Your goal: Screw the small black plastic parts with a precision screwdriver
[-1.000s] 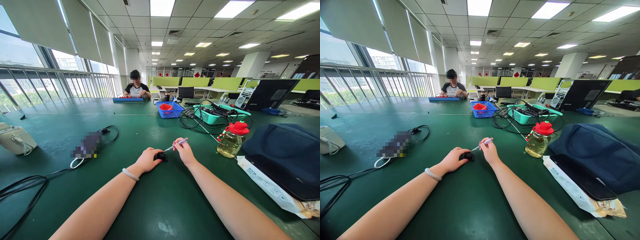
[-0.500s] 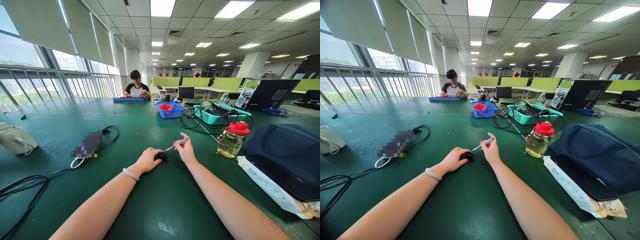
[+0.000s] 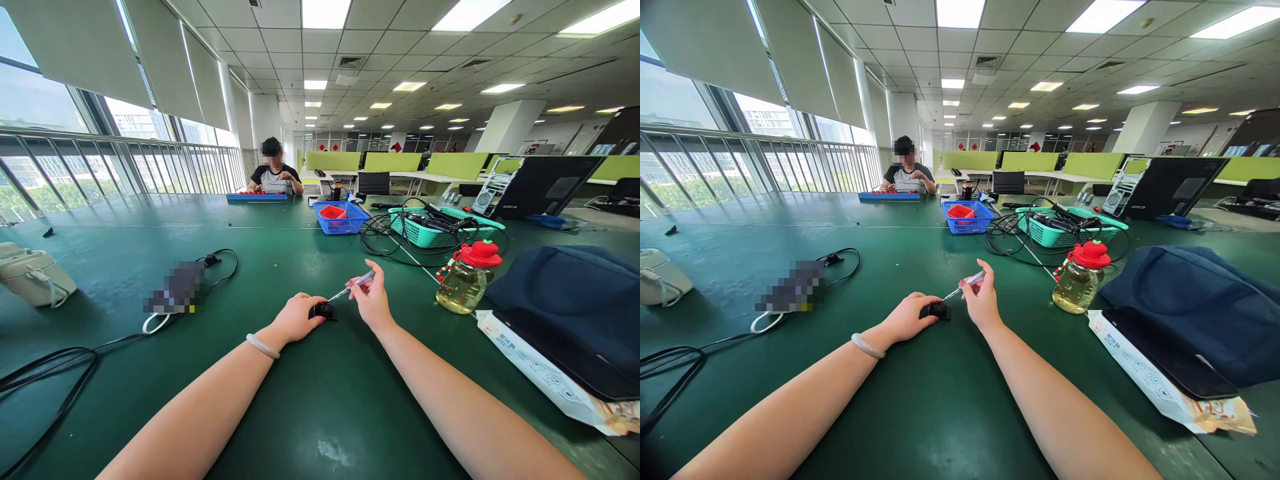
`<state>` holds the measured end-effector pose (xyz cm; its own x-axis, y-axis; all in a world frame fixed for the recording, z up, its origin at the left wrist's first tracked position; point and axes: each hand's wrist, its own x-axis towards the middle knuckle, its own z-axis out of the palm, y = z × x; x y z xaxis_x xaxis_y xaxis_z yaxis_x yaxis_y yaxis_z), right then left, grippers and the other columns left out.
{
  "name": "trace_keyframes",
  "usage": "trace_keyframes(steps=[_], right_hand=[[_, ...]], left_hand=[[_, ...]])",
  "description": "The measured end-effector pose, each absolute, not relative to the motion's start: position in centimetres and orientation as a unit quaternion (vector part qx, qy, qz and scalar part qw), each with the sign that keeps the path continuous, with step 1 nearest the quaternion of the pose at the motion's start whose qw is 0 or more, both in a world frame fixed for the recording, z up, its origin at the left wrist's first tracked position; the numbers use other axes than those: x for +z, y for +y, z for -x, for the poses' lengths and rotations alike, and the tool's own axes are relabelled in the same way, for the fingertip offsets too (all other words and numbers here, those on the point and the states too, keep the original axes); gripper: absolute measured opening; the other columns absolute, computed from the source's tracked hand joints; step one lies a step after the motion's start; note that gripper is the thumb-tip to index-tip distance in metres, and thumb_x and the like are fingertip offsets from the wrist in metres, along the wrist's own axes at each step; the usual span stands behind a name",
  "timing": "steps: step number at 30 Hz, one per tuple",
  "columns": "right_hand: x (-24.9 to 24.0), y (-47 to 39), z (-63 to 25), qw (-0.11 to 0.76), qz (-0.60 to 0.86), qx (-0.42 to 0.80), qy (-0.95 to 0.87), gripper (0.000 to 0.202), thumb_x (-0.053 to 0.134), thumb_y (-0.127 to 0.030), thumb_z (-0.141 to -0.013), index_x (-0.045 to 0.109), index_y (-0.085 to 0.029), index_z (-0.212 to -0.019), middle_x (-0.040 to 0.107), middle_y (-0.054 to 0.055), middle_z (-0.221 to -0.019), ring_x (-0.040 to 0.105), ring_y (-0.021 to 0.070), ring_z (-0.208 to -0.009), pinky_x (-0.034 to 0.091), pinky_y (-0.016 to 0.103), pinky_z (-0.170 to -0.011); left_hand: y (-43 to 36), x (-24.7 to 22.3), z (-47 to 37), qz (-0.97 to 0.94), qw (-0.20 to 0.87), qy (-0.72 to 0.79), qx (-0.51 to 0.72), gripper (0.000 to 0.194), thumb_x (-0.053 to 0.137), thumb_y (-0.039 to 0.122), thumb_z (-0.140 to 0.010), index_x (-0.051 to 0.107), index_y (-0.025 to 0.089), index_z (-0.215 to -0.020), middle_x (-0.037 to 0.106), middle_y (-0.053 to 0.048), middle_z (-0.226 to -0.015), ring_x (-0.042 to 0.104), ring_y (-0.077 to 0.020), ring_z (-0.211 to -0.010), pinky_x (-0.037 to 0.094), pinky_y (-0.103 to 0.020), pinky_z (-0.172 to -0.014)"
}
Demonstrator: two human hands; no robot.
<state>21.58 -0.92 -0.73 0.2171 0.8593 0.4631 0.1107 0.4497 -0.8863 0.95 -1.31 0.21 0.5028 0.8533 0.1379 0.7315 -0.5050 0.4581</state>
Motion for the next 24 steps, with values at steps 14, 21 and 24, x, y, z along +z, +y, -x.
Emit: trace_keyframes(steps=[14, 21, 24], right_hand=[[-0.62, -1.08, -21.87, 0.662, 0.443, 0.266, -0.542, 0.04, 0.055, -0.037, -0.087, 0.041, -0.024, -0.122, 0.065, -0.004, -0.075, 0.058, 0.0132, -0.053, 0.053, 0.032, -0.061], [-0.9, -0.75, -22.07, 0.656, 0.437, 0.264, -0.556, 0.038, 0.051, -0.035, -0.088, 0.041, -0.024, -0.124, 0.064, -0.004, -0.078, 0.055, 0.0121, -0.051, 0.052, 0.032, -0.06], [-0.94, -0.62, -22.16, 0.65, 0.432, 0.266, -0.566, 0.038, 0.05, -0.036, -0.09, 0.041, -0.025, -0.125, 0.064, -0.002, -0.084, 0.055, 0.012, -0.052, 0.052, 0.033, -0.061]], left_hand=[[-1.24, 0.09, -0.89, -0.854, 0.175, 0.457, 0.178, 0.045, 0.064, 0.033, -0.085, 0.062, 0.03, -0.129, 0.069, -0.005, -0.118, 0.056, -0.0267, -0.119, 0.045, -0.042, -0.106], [-1.16, 0.02, -0.87, -0.854, 0.169, 0.46, 0.174, 0.045, 0.063, 0.034, -0.086, 0.061, 0.029, -0.13, 0.069, -0.005, -0.12, 0.055, -0.0263, -0.119, 0.044, -0.042, -0.107], [-1.2, 0.05, -0.85, -0.854, 0.171, 0.459, 0.175, 0.045, 0.063, 0.034, -0.086, 0.061, 0.029, -0.131, 0.069, -0.005, -0.121, 0.055, -0.0267, -0.12, 0.044, -0.042, -0.107]])
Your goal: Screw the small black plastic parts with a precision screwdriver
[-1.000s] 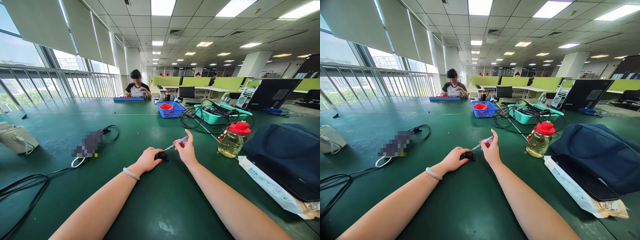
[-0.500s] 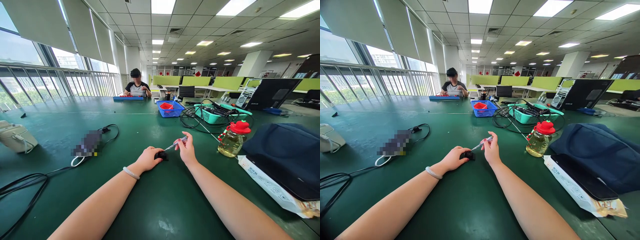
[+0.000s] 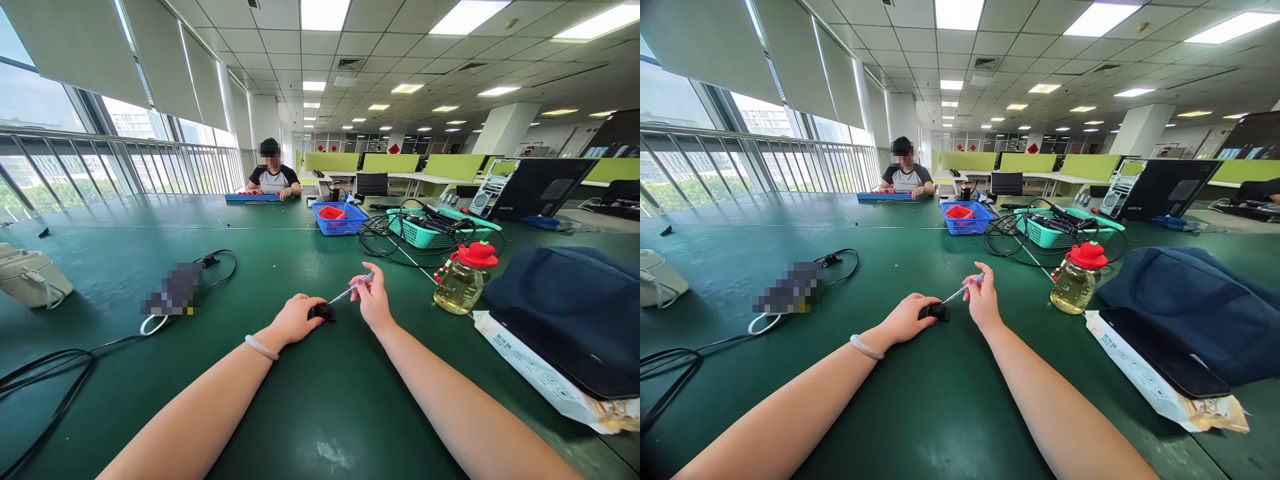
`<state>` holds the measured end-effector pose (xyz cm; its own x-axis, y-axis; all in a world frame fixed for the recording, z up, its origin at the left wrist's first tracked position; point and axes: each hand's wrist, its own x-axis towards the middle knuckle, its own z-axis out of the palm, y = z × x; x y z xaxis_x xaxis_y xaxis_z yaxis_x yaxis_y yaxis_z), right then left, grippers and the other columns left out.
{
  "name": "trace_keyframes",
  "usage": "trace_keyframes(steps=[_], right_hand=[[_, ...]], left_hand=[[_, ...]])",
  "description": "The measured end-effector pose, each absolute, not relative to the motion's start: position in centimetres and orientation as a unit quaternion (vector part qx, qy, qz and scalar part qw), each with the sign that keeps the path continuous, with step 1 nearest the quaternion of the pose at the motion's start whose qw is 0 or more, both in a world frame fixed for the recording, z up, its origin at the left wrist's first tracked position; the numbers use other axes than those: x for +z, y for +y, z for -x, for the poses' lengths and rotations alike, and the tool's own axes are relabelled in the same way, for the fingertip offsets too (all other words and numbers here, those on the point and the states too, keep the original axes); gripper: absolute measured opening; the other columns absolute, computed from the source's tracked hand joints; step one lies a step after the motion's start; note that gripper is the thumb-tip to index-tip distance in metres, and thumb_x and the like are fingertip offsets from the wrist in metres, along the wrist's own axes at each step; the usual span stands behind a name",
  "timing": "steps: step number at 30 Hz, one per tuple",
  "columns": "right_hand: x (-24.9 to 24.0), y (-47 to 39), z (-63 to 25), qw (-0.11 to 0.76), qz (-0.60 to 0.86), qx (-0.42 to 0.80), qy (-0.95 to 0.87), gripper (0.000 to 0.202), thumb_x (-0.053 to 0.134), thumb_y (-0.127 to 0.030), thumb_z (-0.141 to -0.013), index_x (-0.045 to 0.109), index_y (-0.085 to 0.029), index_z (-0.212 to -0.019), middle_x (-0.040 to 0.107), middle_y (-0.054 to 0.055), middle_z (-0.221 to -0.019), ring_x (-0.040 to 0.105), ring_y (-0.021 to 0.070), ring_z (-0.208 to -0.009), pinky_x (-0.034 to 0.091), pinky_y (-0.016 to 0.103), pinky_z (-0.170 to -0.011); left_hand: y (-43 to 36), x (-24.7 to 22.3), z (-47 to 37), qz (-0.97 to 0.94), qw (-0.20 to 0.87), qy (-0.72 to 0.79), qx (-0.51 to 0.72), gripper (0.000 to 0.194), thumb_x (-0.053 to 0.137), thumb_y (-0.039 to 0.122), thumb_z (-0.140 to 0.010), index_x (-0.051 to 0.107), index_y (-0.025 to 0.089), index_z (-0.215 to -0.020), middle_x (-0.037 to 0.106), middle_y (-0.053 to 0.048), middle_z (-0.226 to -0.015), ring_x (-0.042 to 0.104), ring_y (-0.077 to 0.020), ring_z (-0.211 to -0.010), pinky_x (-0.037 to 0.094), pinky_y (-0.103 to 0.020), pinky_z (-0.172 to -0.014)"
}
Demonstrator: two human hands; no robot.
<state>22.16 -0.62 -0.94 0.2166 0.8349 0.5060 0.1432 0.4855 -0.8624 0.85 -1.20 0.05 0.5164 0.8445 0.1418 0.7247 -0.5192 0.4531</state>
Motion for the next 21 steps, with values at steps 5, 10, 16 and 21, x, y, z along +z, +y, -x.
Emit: trace_keyframes(steps=[5, 10, 16, 21], right_hand=[[-1.11, -0.37, -22.12, 0.651, 0.42, 0.247, -0.582, 0.043, 0.053, -0.038, -0.091, 0.039, -0.027, -0.13, 0.068, 0.004, -0.097, 0.066, 0.0185, -0.08, 0.054, 0.042, -0.083], [-1.25, -0.12, -21.91, 0.662, 0.393, 0.294, -0.567, 0.053, 0.054, -0.043, -0.091, 0.03, -0.028, -0.135, 0.065, 0.002, -0.098, 0.07, 0.0177, -0.073, 0.054, 0.046, -0.086], [-0.81, -0.43, -21.88, 0.653, 0.4, 0.277, -0.581, 0.053, 0.055, -0.045, -0.091, 0.033, -0.027, -0.136, 0.065, 0.001, -0.094, 0.069, 0.0178, -0.073, 0.056, 0.044, -0.082], [-0.86, -0.44, -22.19, 0.641, 0.398, 0.283, -0.592, 0.054, 0.052, -0.045, -0.093, 0.033, -0.027, -0.14, 0.065, 0.002, -0.096, 0.07, 0.0187, -0.076, 0.055, 0.046, -0.085]], left_hand=[[-1.24, 0.13, -0.82, -0.853, 0.173, 0.459, 0.177, 0.045, 0.063, 0.034, -0.086, 0.061, 0.03, -0.13, 0.069, -0.005, -0.12, 0.055, -0.0267, -0.119, 0.044, -0.043, -0.107], [-1.25, 0.14, -0.84, -0.854, 0.172, 0.458, 0.178, 0.044, 0.063, 0.033, -0.085, 0.061, 0.029, -0.129, 0.069, -0.006, -0.119, 0.056, -0.0267, -0.119, 0.045, -0.042, -0.106], [-1.23, 0.09, -0.88, -0.855, 0.172, 0.457, 0.174, 0.045, 0.063, 0.033, -0.086, 0.061, 0.029, -0.13, 0.068, -0.006, -0.12, 0.055, -0.0268, -0.12, 0.044, -0.043, -0.107], [-1.36, 0.24, -0.92, -0.852, 0.174, 0.463, 0.172, 0.045, 0.063, 0.034, -0.086, 0.061, 0.03, -0.131, 0.068, -0.006, -0.121, 0.055, -0.0268, -0.121, 0.044, -0.043, -0.107]])
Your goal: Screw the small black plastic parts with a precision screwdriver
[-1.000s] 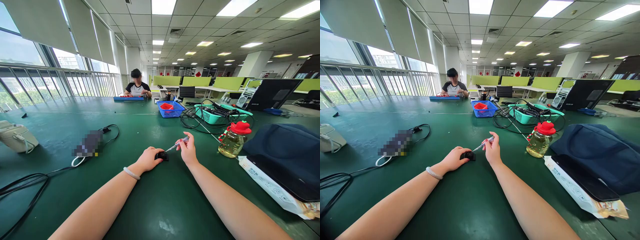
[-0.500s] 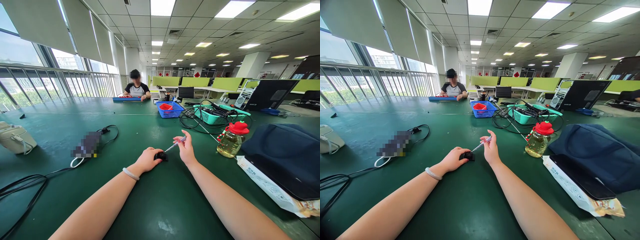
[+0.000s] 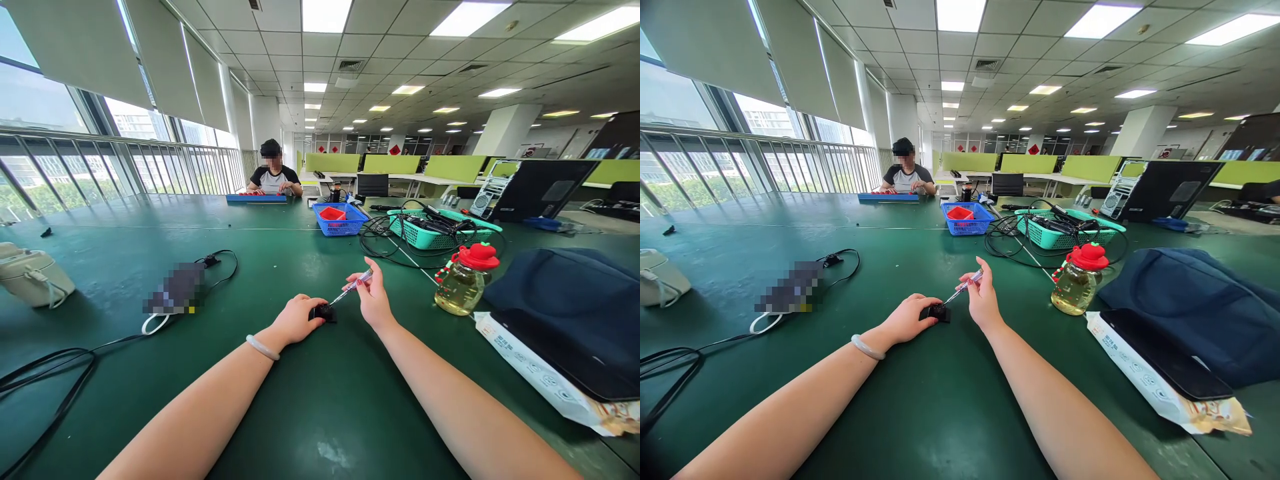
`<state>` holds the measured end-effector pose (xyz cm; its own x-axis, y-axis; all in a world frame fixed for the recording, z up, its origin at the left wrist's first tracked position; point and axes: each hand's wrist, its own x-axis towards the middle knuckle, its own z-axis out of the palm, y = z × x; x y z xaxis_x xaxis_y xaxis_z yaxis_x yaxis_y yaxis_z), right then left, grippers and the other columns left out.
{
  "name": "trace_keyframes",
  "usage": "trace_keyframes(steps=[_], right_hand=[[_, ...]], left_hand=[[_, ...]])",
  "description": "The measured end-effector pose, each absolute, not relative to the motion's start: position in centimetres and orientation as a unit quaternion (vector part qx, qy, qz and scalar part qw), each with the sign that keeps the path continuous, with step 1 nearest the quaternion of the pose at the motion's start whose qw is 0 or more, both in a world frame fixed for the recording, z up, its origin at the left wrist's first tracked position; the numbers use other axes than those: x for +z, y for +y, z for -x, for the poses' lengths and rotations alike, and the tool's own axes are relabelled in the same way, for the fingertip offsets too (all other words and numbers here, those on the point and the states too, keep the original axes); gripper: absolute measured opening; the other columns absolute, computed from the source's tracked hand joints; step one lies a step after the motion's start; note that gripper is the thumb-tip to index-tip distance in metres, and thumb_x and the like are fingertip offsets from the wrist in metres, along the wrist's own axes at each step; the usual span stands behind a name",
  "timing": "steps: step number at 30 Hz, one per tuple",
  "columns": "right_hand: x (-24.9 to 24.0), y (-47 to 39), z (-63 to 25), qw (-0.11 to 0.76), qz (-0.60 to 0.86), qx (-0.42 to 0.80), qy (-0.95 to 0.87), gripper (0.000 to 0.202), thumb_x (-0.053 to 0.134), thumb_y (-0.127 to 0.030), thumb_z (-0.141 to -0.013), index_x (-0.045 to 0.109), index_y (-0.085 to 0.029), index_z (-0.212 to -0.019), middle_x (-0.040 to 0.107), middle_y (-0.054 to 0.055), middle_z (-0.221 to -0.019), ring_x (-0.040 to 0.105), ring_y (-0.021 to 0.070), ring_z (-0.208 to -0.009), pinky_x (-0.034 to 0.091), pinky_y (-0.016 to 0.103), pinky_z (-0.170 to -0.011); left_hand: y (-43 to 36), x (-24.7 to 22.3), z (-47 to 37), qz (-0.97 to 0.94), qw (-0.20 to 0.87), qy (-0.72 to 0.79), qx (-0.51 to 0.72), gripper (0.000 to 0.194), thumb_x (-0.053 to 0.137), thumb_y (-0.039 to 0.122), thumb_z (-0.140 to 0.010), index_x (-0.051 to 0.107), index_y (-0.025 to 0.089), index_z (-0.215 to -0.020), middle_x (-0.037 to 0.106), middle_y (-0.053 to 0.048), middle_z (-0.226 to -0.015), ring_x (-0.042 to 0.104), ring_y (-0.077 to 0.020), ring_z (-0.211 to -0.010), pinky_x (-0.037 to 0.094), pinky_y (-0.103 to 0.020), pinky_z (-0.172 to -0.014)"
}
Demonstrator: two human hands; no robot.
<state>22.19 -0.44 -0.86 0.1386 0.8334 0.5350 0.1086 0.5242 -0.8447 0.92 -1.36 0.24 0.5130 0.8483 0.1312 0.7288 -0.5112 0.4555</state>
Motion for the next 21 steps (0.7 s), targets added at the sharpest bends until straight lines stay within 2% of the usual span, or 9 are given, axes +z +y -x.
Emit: trace_keyframes(steps=[10, 21], right_hand=[[-0.7, -0.25, -22.33, 0.636, 0.407, 0.305, -0.58, 0.055, 0.054, -0.043, -0.09, 0.036, -0.027, -0.14, 0.063, -0.002, -0.086, 0.068, 0.0173, -0.072, 0.055, 0.044, -0.087], [-0.7, -0.25, -22.29, 0.634, 0.438, 0.295, -0.565, 0.056, 0.055, -0.042, -0.09, 0.036, -0.026, -0.14, 0.064, -0.001, -0.086, 0.067, 0.0182, -0.076, 0.055, 0.046, -0.089]], left_hand=[[-1.16, -0.05, -0.82, -0.854, 0.173, 0.458, 0.177, 0.045, 0.063, 0.034, -0.085, 0.061, 0.03, -0.13, 0.068, -0.005, -0.12, 0.055, -0.027, -0.12, 0.044, -0.043, -0.107], [-1.3, 0.21, -0.87, -0.855, 0.174, 0.458, 0.173, 0.044, 0.062, 0.033, -0.086, 0.061, 0.029, -0.13, 0.069, -0.006, -0.12, 0.055, -0.0269, -0.121, 0.044, -0.043, -0.107]])
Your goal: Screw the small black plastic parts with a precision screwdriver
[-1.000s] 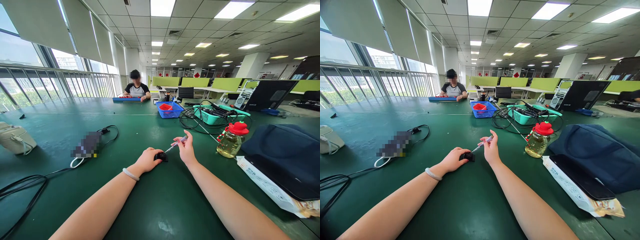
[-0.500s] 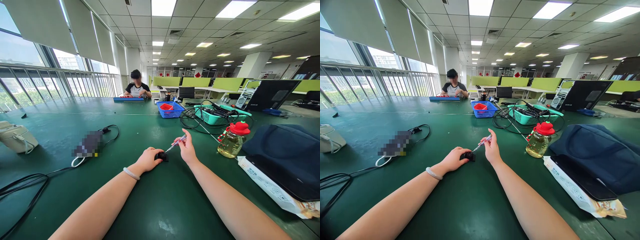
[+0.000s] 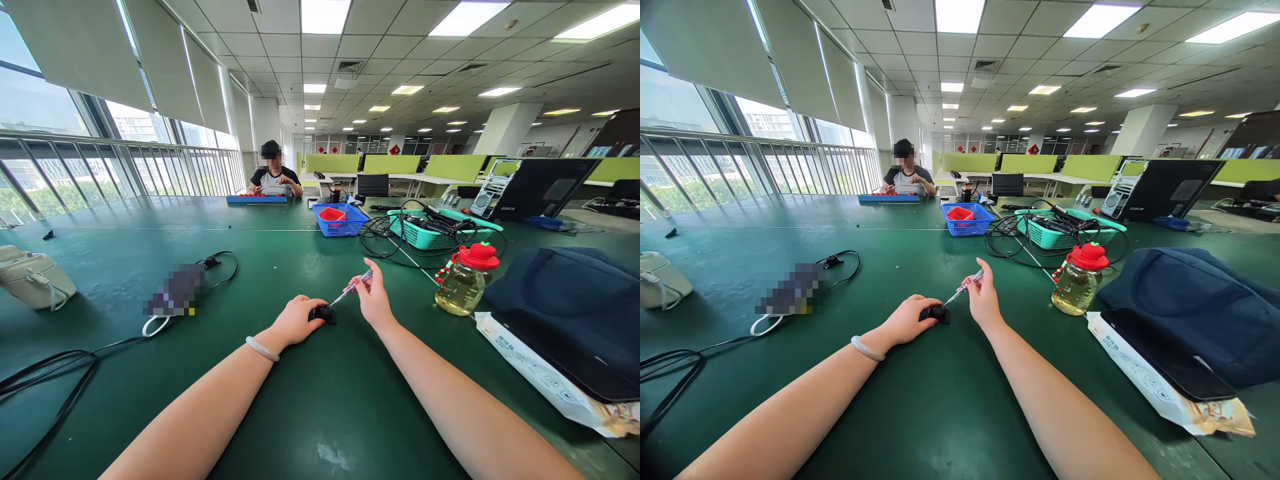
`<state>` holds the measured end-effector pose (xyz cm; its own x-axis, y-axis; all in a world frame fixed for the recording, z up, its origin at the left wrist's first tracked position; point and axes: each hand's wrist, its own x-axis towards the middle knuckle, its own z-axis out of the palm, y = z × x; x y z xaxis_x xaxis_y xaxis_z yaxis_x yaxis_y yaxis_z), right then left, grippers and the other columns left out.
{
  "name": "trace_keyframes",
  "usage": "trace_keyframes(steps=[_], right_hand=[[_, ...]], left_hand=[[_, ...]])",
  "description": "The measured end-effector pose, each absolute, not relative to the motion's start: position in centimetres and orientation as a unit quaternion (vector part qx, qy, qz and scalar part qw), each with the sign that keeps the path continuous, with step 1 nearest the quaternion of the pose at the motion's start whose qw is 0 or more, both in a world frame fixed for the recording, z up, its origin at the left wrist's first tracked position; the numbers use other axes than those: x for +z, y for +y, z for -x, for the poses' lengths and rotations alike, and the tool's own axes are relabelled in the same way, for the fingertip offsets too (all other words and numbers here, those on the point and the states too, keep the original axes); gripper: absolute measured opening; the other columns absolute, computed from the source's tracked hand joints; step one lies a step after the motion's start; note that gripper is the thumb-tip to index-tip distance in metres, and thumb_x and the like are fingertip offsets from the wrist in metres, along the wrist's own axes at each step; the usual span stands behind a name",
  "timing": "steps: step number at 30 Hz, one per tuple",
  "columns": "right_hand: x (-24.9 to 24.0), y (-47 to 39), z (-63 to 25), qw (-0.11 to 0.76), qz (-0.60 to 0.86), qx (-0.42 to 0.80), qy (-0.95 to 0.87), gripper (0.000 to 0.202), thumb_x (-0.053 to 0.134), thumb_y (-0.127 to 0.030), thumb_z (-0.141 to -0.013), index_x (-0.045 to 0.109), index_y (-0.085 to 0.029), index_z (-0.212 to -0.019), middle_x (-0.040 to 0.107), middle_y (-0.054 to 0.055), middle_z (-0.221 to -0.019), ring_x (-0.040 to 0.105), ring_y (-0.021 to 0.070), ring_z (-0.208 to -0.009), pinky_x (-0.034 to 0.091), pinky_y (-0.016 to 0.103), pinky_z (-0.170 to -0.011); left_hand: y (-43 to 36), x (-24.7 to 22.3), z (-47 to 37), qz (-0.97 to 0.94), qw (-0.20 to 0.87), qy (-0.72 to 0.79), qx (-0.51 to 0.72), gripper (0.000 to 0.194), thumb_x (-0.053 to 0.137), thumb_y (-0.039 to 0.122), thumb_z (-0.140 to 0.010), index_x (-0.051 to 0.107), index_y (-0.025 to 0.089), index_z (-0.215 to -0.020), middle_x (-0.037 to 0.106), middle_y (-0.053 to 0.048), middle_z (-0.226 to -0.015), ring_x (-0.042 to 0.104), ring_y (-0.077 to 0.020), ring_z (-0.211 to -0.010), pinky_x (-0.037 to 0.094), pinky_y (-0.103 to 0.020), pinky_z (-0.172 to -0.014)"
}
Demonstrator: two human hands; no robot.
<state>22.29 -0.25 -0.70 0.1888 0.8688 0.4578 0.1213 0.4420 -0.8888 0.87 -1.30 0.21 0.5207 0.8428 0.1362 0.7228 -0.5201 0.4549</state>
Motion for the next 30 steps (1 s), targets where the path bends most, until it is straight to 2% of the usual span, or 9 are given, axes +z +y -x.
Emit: trace_keyframes(steps=[15, 22, 27, 30], right_hand=[[-0.92, -0.17, -22.06, 0.646, 0.434, 0.288, -0.557, 0.063, 0.058, -0.044, -0.089, 0.033, -0.026, -0.143, 0.064, -0.001, -0.085, 0.068, 0.0181, -0.077, 0.056, 0.045, -0.088], [-1.12, 0.36, -22.54, 0.648, 0.451, 0.326, -0.52, 0.066, 0.064, -0.051, -0.082, 0.038, -0.025, -0.138, 0.064, -0.001, -0.083, 0.069, 0.0204, -0.081, 0.058, 0.045, -0.085], [-1.06, 0.24, -22.42, 0.62, 0.477, 0.339, -0.522, 0.071, 0.067, -0.06, -0.076, 0.041, -0.023, -0.132, 0.064, -0.003, -0.079, 0.067, 0.0176, -0.063, 0.058, 0.043, -0.078], [-0.99, 0.0, -22.19, 0.617, 0.476, 0.326, -0.535, 0.07, 0.065, -0.063, -0.077, 0.043, -0.024, -0.13, 0.064, -0.003, -0.08, 0.065, 0.0158, -0.059, 0.057, 0.04, -0.076]], left_hand=[[-1.25, 0.05, -0.85, -0.852, 0.177, 0.459, 0.178, 0.045, 0.063, 0.033, -0.085, 0.062, 0.03, -0.13, 0.068, -0.005, -0.121, 0.055, -0.0267, -0.121, 0.044, -0.043, -0.107], [-1.29, 0.18, -0.88, -0.852, 0.177, 0.46, 0.175, 0.045, 0.064, 0.032, -0.085, 0.062, 0.029, -0.13, 0.069, -0.006, -0.12, 0.055, -0.0268, -0.121, 0.044, -0.043, -0.108], [-1.45, 0.39, -0.95, -0.853, 0.175, 0.46, 0.173, 0.045, 0.064, 0.032, -0.085, 0.062, 0.029, -0.13, 0.069, -0.006, -0.119, 0.055, -0.027, -0.12, 0.045, -0.043, -0.106], [-1.5, 0.5, -0.98, -0.855, 0.174, 0.459, 0.171, 0.044, 0.064, 0.031, -0.085, 0.062, 0.027, -0.129, 0.07, -0.006, -0.118, 0.056, -0.0271, -0.119, 0.045, -0.042, -0.105]])
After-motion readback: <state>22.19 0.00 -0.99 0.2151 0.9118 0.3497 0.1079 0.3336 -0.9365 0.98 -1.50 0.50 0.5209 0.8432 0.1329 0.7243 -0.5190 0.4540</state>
